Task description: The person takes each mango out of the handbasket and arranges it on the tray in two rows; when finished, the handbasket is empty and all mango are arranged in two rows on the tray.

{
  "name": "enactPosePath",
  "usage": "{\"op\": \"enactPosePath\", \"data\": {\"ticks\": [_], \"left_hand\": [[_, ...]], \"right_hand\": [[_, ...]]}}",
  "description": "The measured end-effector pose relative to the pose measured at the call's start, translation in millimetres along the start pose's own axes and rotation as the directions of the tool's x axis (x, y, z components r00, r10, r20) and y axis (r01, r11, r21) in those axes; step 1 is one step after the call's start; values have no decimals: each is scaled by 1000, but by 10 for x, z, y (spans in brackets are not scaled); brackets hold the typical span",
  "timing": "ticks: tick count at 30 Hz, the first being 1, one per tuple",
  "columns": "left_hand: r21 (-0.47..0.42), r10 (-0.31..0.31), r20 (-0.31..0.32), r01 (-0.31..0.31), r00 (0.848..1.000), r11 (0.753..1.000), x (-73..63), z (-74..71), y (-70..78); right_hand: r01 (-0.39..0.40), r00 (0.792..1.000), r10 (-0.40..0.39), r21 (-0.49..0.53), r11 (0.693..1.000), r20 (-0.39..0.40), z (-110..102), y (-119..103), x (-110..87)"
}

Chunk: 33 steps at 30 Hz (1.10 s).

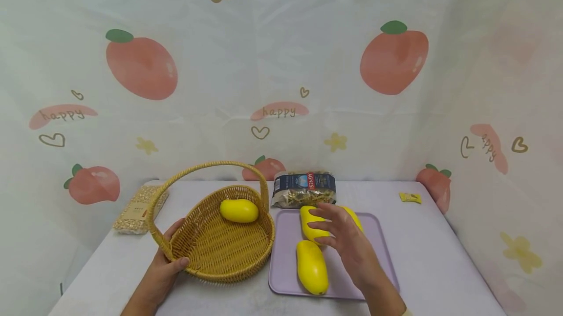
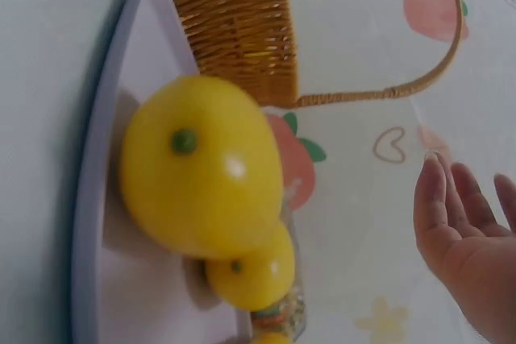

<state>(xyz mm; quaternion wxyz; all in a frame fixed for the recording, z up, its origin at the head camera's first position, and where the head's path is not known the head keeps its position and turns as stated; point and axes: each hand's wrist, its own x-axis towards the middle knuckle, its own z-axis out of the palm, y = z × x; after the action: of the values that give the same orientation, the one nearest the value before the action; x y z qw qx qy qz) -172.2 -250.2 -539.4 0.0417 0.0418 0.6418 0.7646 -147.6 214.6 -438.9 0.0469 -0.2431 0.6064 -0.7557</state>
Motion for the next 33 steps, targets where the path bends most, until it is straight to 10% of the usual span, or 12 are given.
{"op": "enactPosePath", "data": {"ticks": [23, 33], "left_hand": [[-2, -4, 15, 4, 1000, 1000, 10, -6, -9], [4, 5, 8, -5, 1000, 1000, 7, 1, 11]], "right_hand": [[9, 988, -30, 137, 990, 152, 667, 240, 574], [-64, 997, 55, 154, 986, 61, 918, 441, 873]]}}
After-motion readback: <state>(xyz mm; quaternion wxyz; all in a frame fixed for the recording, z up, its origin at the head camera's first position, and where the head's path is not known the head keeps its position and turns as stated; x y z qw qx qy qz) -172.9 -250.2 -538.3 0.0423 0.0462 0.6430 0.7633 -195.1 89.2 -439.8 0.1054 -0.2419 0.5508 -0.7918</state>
